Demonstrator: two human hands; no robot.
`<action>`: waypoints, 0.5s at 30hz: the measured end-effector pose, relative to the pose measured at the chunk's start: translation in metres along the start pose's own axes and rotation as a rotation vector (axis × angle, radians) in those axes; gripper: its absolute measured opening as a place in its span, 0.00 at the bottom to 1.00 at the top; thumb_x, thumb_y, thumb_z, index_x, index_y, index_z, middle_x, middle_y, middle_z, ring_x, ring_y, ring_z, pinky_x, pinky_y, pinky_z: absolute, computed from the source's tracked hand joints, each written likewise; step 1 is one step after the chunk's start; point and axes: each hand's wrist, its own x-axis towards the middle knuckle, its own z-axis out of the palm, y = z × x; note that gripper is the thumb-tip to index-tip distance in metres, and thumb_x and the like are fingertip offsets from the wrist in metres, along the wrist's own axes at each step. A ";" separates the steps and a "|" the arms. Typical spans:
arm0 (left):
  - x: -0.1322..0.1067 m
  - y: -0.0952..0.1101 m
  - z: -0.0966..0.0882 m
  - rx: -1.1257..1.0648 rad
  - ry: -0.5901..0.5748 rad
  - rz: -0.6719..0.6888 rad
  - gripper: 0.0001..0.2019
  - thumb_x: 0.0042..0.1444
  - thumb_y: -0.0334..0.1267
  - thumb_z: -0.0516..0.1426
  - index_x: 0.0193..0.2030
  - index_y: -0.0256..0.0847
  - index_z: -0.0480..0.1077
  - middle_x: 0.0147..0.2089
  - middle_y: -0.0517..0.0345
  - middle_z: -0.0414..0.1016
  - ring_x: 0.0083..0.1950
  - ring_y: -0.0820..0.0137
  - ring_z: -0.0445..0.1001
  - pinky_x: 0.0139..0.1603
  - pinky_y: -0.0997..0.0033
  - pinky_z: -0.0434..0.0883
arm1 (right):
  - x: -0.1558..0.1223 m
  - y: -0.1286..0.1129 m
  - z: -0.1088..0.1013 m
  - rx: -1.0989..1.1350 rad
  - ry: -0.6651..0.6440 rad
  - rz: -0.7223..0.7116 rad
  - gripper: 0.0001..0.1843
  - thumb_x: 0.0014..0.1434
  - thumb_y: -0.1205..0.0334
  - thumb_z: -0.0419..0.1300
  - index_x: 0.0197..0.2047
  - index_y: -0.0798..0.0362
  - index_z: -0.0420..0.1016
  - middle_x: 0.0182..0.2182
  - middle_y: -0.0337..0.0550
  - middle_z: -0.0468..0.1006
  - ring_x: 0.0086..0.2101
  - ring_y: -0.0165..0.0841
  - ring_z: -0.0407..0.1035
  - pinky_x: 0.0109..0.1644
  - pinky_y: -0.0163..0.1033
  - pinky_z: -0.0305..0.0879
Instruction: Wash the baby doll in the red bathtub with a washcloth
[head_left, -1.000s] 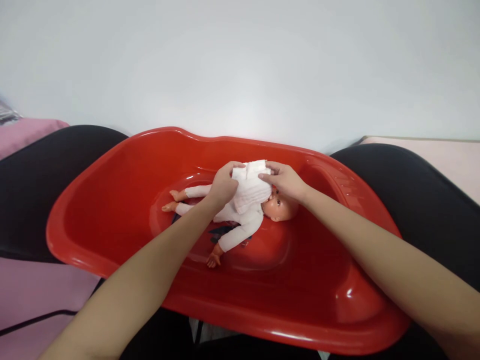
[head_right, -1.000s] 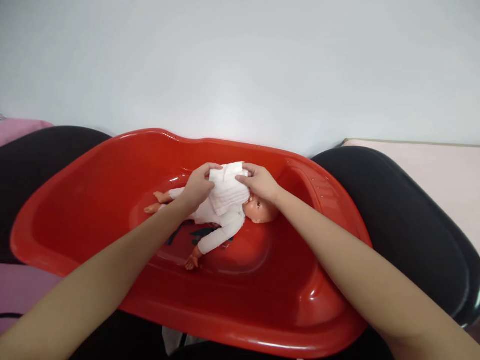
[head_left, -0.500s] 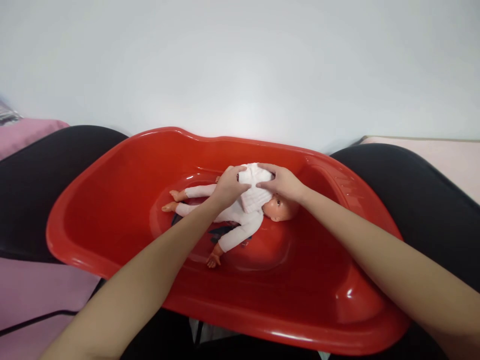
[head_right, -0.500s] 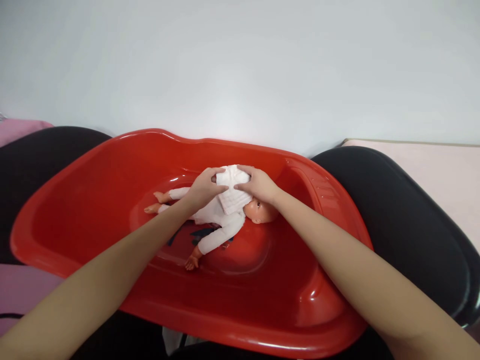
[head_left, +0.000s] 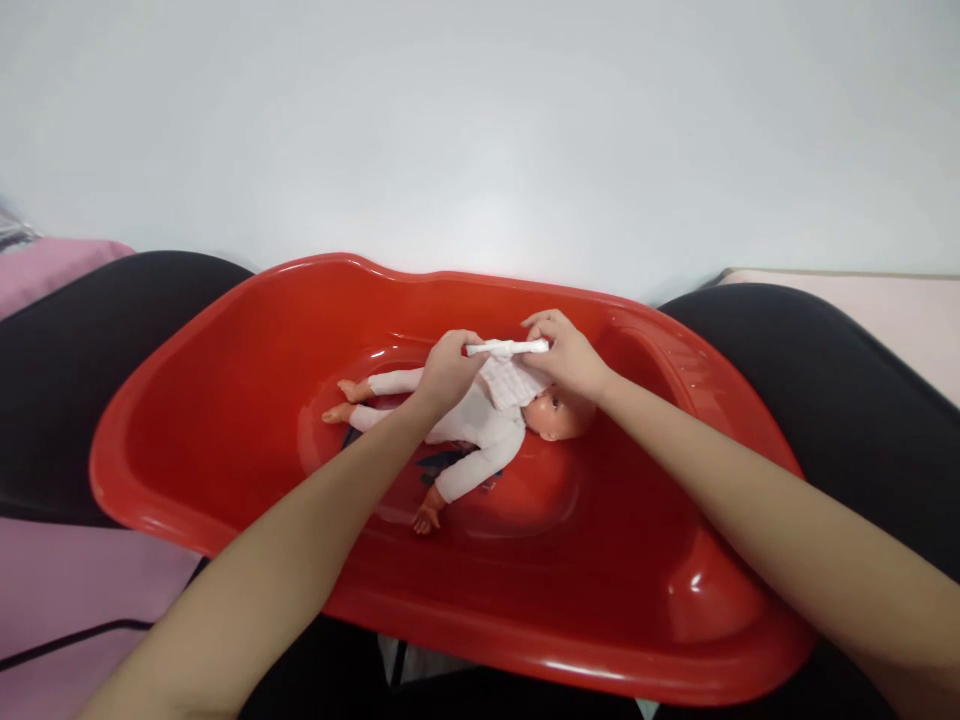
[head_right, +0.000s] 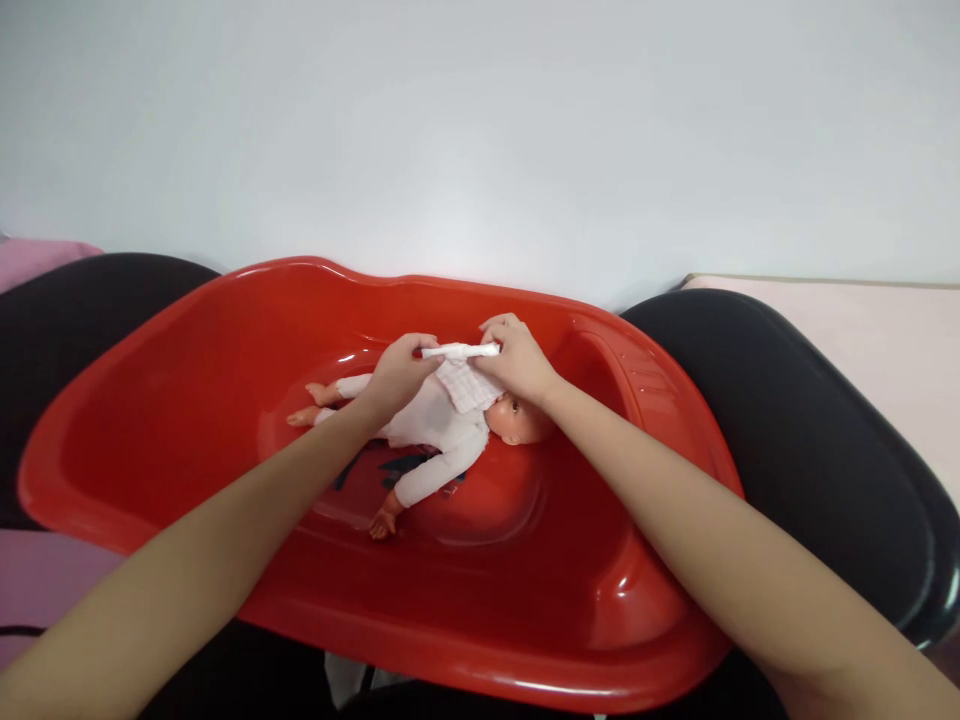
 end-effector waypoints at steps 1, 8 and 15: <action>0.000 -0.001 0.001 -0.043 -0.006 -0.016 0.03 0.57 0.32 0.60 0.38 0.41 0.70 0.45 0.57 0.75 0.51 0.65 0.73 0.56 0.63 0.67 | -0.001 -0.002 -0.001 0.072 -0.032 0.040 0.08 0.49 0.61 0.66 0.29 0.51 0.70 0.44 0.43 0.75 0.45 0.39 0.70 0.48 0.42 0.65; -0.008 0.005 0.003 -0.555 -0.248 -0.168 0.19 0.56 0.46 0.65 0.49 0.40 0.69 0.50 0.51 0.77 0.50 0.61 0.76 0.48 0.62 0.72 | -0.002 -0.010 -0.012 0.474 -0.126 0.245 0.18 0.48 0.54 0.72 0.33 0.51 0.68 0.27 0.33 0.72 0.28 0.31 0.68 0.30 0.35 0.61; -0.016 0.018 0.001 -0.606 -0.407 -0.216 0.29 0.52 0.41 0.69 0.60 0.36 0.71 0.58 0.42 0.77 0.56 0.52 0.76 0.52 0.54 0.74 | -0.004 -0.017 -0.015 0.802 -0.112 0.312 0.22 0.45 0.53 0.77 0.37 0.52 0.74 0.33 0.39 0.79 0.33 0.33 0.73 0.36 0.38 0.71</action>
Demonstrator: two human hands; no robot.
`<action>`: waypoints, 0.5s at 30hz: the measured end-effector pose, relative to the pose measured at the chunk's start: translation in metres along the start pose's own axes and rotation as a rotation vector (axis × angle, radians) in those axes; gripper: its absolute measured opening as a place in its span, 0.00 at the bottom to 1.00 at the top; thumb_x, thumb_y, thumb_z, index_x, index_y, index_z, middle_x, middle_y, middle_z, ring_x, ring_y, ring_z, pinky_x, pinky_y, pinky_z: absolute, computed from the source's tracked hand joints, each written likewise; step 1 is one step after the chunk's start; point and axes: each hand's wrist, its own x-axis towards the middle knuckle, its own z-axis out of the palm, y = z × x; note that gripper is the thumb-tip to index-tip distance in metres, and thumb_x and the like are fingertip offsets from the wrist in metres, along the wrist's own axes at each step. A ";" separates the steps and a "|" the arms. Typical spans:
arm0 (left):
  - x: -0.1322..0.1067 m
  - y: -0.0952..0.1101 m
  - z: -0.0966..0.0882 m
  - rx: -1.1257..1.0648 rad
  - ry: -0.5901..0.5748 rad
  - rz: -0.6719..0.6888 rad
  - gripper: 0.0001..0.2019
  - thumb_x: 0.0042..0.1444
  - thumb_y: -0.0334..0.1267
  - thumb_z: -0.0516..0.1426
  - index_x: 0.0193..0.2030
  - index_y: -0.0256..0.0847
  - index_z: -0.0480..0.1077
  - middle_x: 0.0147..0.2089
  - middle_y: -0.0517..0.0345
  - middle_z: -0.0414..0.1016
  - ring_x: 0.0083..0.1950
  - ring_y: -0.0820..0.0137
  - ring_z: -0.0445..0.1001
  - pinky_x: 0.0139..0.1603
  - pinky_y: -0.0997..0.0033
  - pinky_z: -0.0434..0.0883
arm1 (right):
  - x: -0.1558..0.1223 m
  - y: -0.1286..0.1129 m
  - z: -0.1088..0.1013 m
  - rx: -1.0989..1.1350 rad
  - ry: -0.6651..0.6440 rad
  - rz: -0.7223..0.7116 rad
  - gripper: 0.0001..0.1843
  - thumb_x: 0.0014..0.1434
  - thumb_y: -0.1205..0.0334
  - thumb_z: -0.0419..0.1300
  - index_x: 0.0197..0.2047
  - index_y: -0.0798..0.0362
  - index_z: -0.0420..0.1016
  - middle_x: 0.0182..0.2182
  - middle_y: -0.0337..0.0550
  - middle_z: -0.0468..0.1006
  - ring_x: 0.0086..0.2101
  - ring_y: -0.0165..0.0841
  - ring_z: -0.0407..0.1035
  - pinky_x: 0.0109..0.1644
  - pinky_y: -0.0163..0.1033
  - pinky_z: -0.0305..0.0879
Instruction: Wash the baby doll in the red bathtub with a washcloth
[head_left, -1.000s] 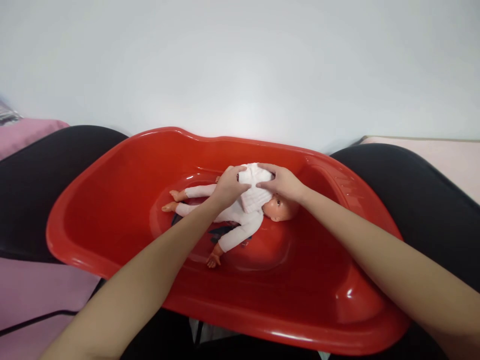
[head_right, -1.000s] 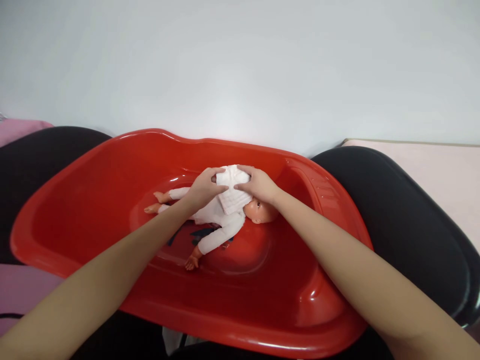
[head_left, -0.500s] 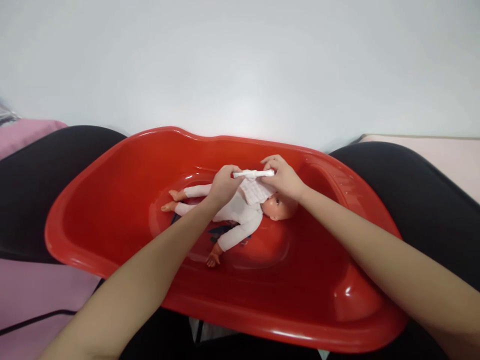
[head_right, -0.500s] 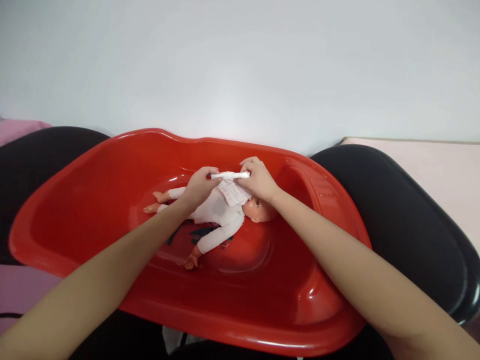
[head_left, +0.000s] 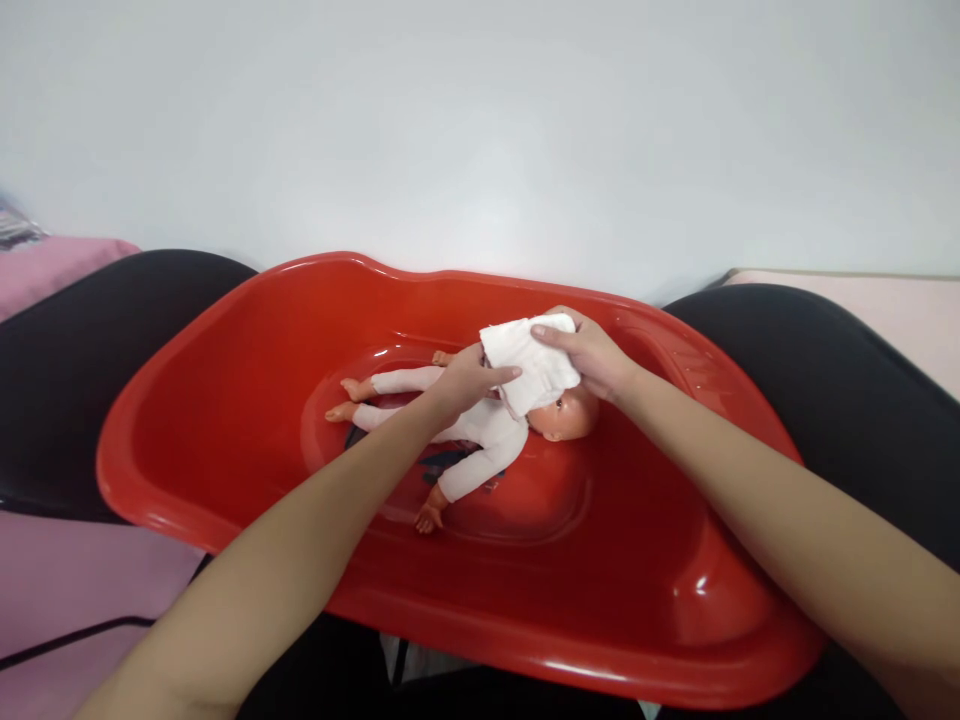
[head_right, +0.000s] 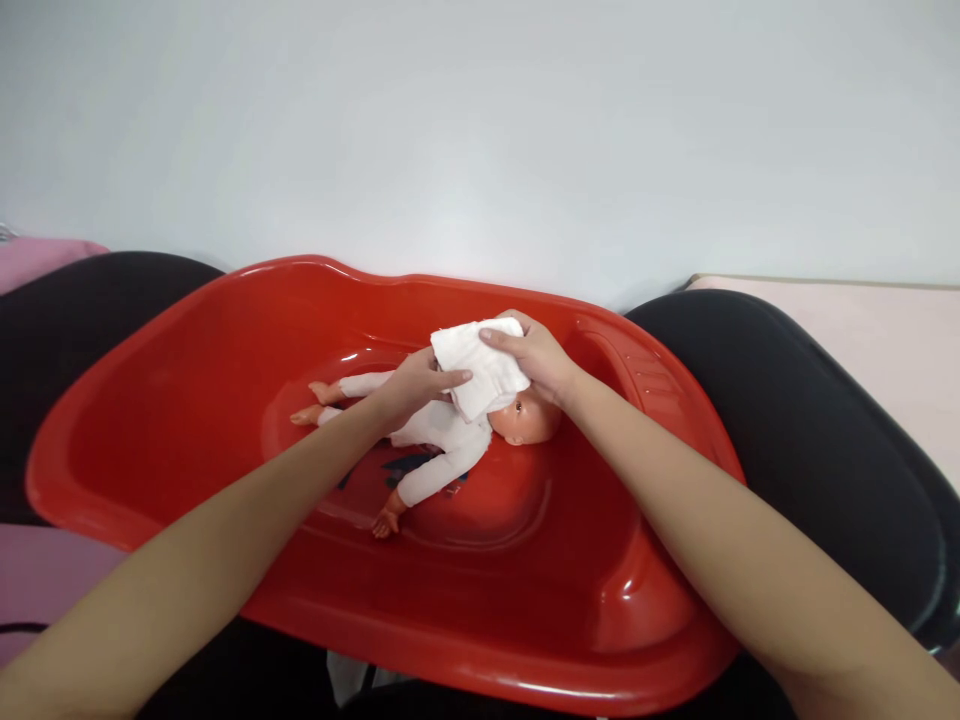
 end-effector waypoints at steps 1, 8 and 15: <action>0.001 -0.001 -0.001 -0.023 0.008 0.018 0.29 0.52 0.40 0.68 0.60 0.35 0.71 0.59 0.42 0.77 0.56 0.52 0.76 0.53 0.54 0.74 | 0.000 0.000 0.000 0.014 -0.029 0.024 0.22 0.45 0.53 0.77 0.38 0.53 0.75 0.34 0.41 0.80 0.34 0.34 0.74 0.37 0.39 0.72; 0.006 -0.007 -0.007 -0.149 0.069 0.129 0.28 0.52 0.37 0.67 0.61 0.37 0.70 0.61 0.43 0.76 0.60 0.52 0.75 0.56 0.54 0.74 | -0.001 0.003 -0.003 0.001 -0.179 0.147 0.23 0.47 0.57 0.77 0.45 0.55 0.80 0.44 0.51 0.83 0.42 0.41 0.77 0.49 0.47 0.75; 0.009 -0.012 -0.007 0.349 0.061 0.178 0.27 0.52 0.35 0.64 0.61 0.38 0.69 0.60 0.46 0.76 0.61 0.54 0.73 0.63 0.52 0.68 | 0.006 0.015 -0.006 -0.174 0.065 0.135 0.16 0.54 0.55 0.72 0.42 0.56 0.81 0.39 0.51 0.84 0.37 0.40 0.77 0.42 0.44 0.75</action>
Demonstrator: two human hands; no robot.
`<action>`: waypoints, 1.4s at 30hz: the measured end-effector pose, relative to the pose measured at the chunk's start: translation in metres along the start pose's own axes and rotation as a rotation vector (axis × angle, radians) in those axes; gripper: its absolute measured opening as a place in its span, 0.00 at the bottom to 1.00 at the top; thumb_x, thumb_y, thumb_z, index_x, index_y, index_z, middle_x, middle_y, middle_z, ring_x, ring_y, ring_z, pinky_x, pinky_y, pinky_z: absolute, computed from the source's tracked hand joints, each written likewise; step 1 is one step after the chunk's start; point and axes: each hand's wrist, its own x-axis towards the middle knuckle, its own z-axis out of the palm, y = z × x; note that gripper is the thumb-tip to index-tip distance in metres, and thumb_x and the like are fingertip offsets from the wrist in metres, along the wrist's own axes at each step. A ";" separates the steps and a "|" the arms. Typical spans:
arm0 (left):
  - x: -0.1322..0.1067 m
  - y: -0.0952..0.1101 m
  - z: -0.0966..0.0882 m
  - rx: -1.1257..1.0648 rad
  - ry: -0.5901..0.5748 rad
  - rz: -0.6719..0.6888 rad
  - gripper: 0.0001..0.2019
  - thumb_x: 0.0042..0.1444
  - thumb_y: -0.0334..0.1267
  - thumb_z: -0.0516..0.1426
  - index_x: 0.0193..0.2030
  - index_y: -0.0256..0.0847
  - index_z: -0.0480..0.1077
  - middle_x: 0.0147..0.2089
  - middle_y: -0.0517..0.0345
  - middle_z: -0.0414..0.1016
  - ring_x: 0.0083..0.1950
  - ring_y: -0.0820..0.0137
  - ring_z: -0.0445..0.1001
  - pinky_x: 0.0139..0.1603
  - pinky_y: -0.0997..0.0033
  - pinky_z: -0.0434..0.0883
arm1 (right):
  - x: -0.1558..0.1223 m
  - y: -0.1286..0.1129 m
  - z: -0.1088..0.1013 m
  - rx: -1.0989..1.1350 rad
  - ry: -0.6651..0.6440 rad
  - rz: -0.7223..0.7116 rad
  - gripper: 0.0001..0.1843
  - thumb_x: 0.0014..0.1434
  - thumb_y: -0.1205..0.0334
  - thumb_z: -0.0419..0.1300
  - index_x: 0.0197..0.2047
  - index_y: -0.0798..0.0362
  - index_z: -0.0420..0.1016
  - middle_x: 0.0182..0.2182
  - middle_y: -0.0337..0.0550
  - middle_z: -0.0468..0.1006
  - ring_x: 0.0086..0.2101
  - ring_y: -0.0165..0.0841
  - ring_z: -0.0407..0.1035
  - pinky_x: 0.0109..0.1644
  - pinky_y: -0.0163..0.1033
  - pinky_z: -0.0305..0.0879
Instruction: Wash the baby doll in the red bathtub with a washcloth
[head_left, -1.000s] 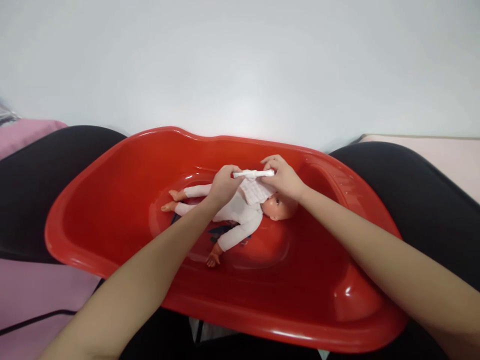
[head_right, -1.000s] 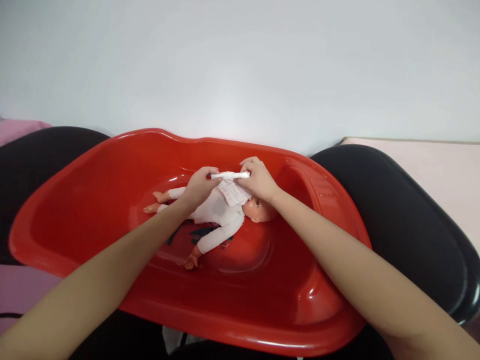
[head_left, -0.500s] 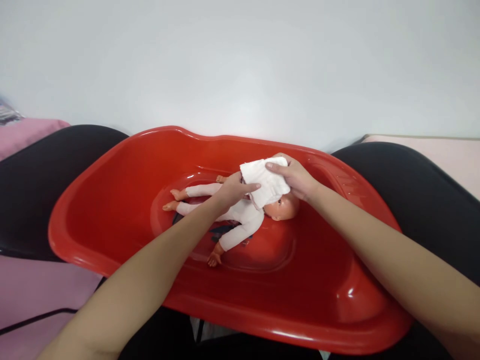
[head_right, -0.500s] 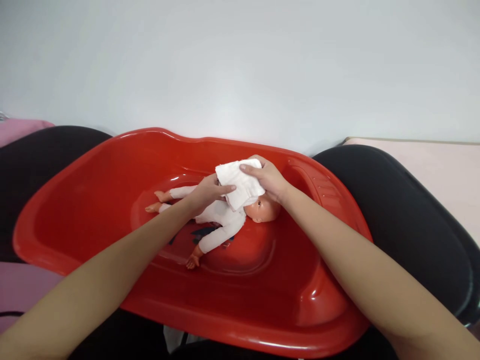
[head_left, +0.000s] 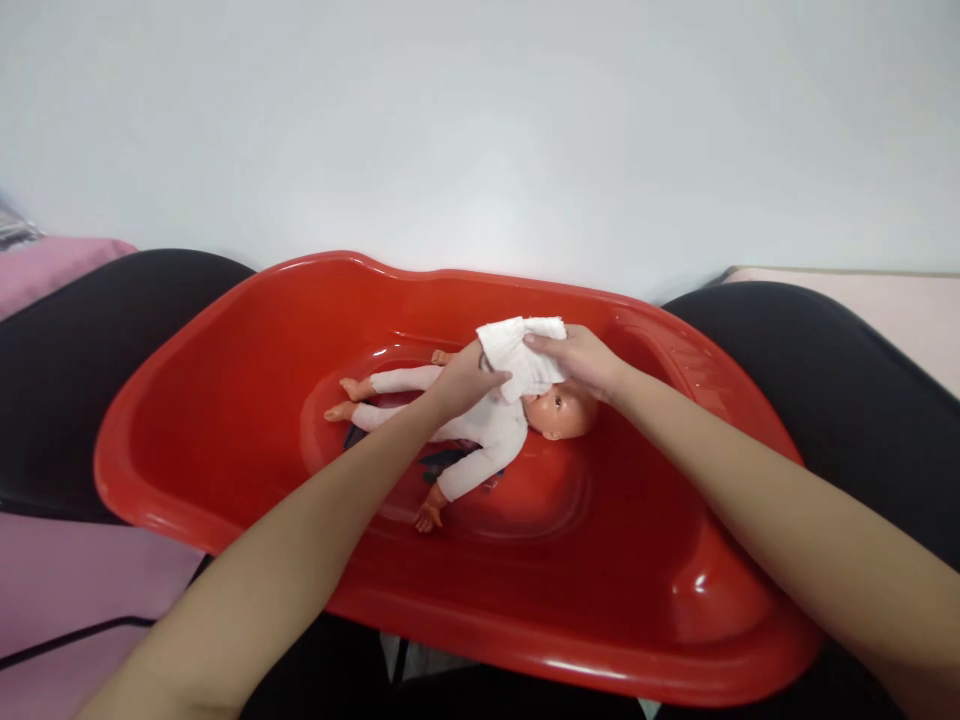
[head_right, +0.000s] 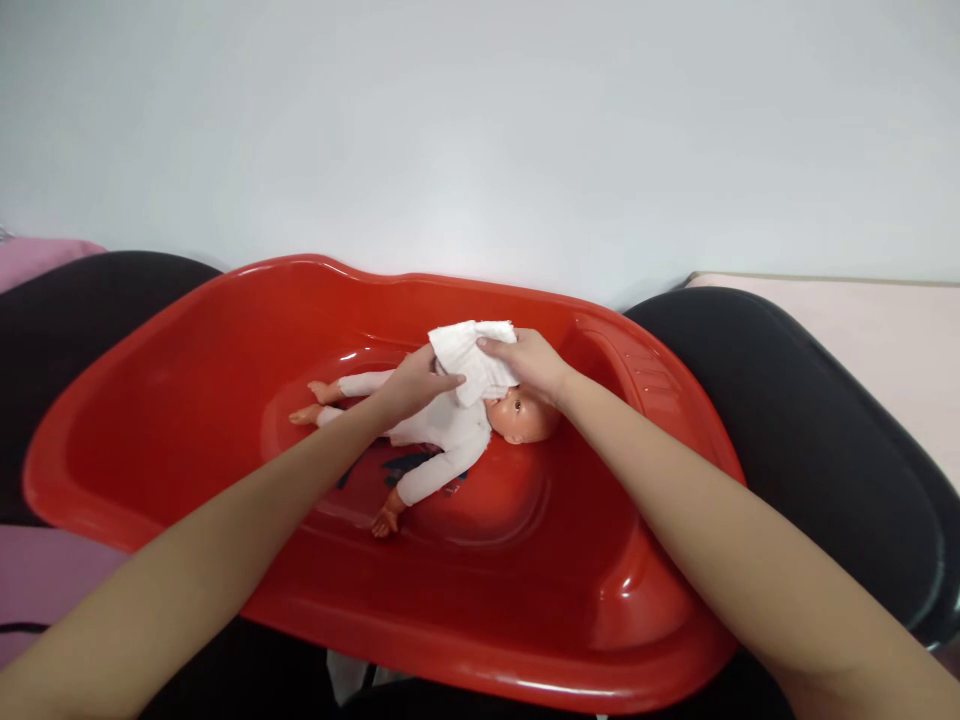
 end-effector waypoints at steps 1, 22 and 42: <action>0.000 -0.002 0.001 0.157 -0.007 0.008 0.27 0.52 0.35 0.64 0.60 0.39 0.70 0.59 0.46 0.76 0.61 0.53 0.73 0.63 0.52 0.68 | 0.002 0.002 -0.001 -0.024 0.049 -0.014 0.15 0.54 0.56 0.71 0.41 0.56 0.81 0.38 0.50 0.84 0.36 0.39 0.77 0.41 0.43 0.74; -0.011 -0.038 0.027 1.188 -0.569 -0.160 0.61 0.46 0.48 0.72 0.79 0.43 0.40 0.80 0.39 0.27 0.80 0.44 0.29 0.73 0.34 0.46 | 0.010 0.010 -0.008 -0.650 0.059 -0.248 0.11 0.61 0.53 0.59 0.35 0.50 0.77 0.36 0.44 0.82 0.38 0.39 0.73 0.39 0.38 0.65; -0.011 -0.054 0.023 1.112 -0.477 -0.076 0.43 0.50 0.31 0.65 0.73 0.51 0.56 0.77 0.50 0.54 0.75 0.40 0.49 0.72 0.33 0.49 | 0.003 0.010 0.002 -0.798 -0.393 -0.157 0.10 0.60 0.54 0.60 0.36 0.50 0.79 0.36 0.41 0.82 0.34 0.35 0.72 0.38 0.36 0.65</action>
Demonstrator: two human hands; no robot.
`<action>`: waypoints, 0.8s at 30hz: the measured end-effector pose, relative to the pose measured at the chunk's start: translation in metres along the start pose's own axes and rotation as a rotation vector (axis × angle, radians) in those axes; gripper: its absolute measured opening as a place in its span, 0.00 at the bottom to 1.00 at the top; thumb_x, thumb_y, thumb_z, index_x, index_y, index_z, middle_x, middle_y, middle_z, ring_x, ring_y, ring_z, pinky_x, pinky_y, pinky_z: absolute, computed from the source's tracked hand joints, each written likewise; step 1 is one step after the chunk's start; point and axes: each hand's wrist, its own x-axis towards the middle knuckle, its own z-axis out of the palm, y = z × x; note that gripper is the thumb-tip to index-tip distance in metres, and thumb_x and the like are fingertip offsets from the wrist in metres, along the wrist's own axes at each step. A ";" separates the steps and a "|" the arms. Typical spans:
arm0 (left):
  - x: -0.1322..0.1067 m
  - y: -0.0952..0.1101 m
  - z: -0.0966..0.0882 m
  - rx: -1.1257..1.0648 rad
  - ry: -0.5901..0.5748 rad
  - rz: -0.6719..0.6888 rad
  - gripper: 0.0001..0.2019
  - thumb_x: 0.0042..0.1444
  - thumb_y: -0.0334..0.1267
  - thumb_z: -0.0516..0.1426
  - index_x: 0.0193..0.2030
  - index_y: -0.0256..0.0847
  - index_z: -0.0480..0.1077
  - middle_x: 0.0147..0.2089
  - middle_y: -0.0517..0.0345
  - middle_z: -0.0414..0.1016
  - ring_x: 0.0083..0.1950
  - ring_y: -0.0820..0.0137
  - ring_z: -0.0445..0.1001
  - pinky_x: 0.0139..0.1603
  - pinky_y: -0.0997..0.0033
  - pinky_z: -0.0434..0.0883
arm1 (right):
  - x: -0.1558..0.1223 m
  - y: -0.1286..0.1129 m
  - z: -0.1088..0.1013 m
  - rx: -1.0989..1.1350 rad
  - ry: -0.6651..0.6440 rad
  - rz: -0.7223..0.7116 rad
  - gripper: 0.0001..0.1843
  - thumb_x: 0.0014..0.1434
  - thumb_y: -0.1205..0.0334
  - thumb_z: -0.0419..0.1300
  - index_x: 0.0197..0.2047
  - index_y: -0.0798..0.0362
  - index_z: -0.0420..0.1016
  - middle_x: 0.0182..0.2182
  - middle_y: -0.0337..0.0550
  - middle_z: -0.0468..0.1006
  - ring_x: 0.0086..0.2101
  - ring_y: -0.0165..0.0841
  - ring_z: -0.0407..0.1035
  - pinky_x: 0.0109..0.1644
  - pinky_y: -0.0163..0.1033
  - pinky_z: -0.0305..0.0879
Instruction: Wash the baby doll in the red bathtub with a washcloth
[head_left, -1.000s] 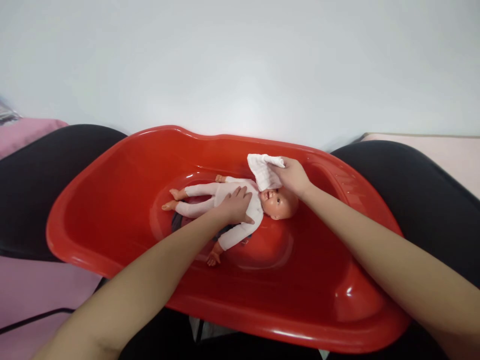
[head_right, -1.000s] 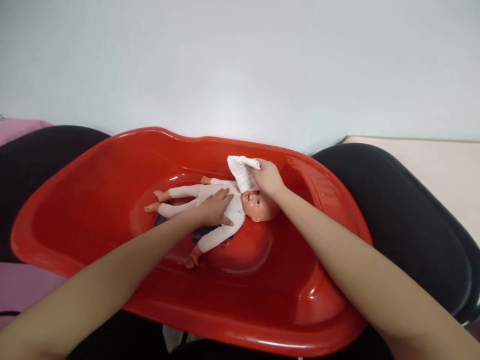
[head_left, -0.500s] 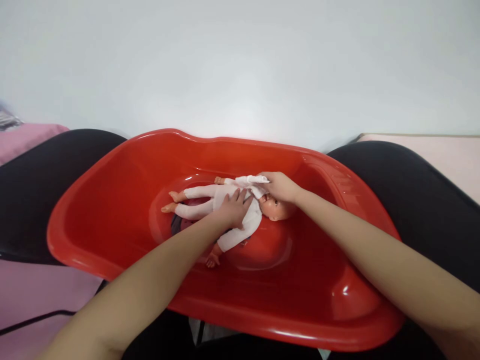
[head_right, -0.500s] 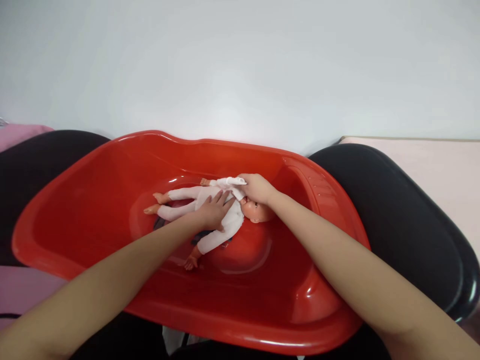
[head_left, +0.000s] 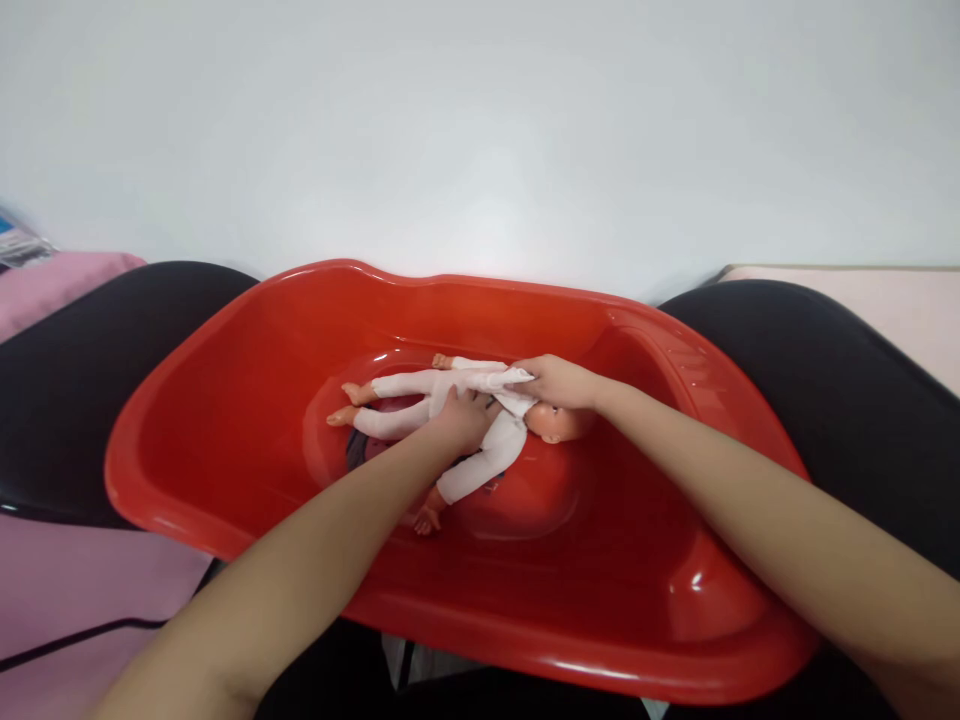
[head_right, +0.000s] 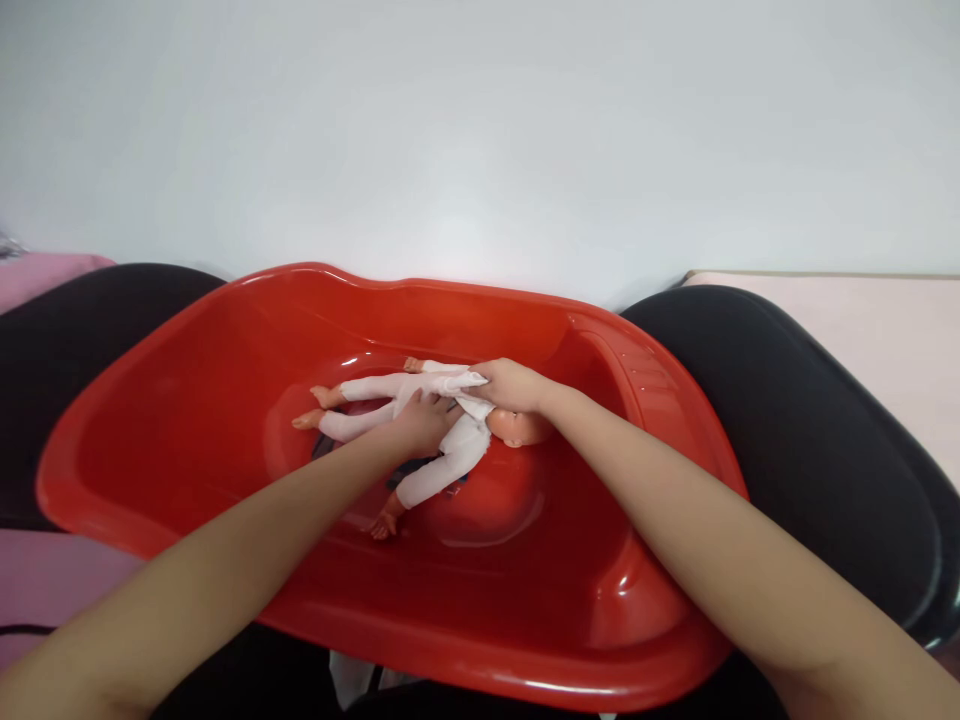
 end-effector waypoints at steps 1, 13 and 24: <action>0.001 -0.001 0.001 -0.011 0.007 -0.003 0.43 0.50 0.32 0.65 0.73 0.52 0.57 0.77 0.51 0.54 0.75 0.39 0.49 0.72 0.33 0.48 | 0.000 0.000 0.000 0.014 0.012 0.003 0.11 0.60 0.53 0.60 0.36 0.50 0.79 0.36 0.41 0.82 0.34 0.35 0.72 0.38 0.36 0.65; 0.000 -0.006 0.002 -0.016 0.020 0.020 0.45 0.50 0.31 0.64 0.75 0.48 0.55 0.77 0.44 0.54 0.76 0.38 0.49 0.72 0.29 0.41 | -0.004 -0.004 0.000 -0.012 0.090 0.002 0.09 0.60 0.55 0.59 0.36 0.49 0.78 0.37 0.42 0.82 0.34 0.35 0.73 0.37 0.36 0.65; -0.002 -0.003 -0.002 0.045 -0.011 0.010 0.47 0.53 0.25 0.60 0.77 0.47 0.47 0.80 0.42 0.36 0.79 0.42 0.35 0.71 0.26 0.44 | -0.001 -0.001 -0.005 0.060 0.411 0.038 0.12 0.62 0.51 0.58 0.34 0.51 0.72 0.33 0.41 0.79 0.33 0.34 0.69 0.35 0.35 0.61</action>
